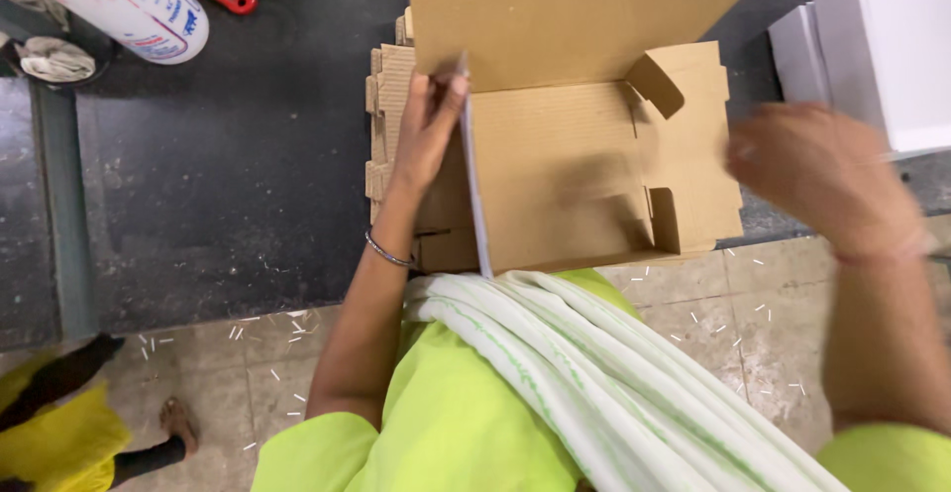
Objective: The person folds flat cardboard box blanks into open boxes at a workbench, pressing the flaps and base to shape them, then places a white paperboard insert into each box and stacks the finished boxes on the bench. They repeat this cycle for several boxes, taking new blanks from a stack.
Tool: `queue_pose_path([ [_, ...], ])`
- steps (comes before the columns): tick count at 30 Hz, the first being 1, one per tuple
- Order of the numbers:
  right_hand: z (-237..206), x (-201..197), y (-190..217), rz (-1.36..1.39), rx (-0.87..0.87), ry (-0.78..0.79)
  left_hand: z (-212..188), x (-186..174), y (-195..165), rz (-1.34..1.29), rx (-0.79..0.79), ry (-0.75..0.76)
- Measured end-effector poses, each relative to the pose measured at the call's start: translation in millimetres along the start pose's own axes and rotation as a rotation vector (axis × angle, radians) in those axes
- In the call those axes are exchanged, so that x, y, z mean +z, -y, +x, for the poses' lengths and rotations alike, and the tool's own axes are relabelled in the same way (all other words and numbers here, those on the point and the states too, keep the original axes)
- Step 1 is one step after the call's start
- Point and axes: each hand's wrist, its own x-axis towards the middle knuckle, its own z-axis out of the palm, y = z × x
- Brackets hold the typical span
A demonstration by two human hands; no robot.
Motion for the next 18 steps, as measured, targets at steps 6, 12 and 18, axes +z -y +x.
queue_pose_path([
  [6,-46,2,43,0.467,-0.116,0.325,3,-7,-13,0.033,-0.090,0.122],
  [12,-44,31,107,0.668,-0.380,0.134,-3,-8,-13,0.041,-0.106,0.164],
  [18,-43,57,122,0.627,-0.313,-0.070,-3,-7,-9,0.035,-0.120,0.144],
])
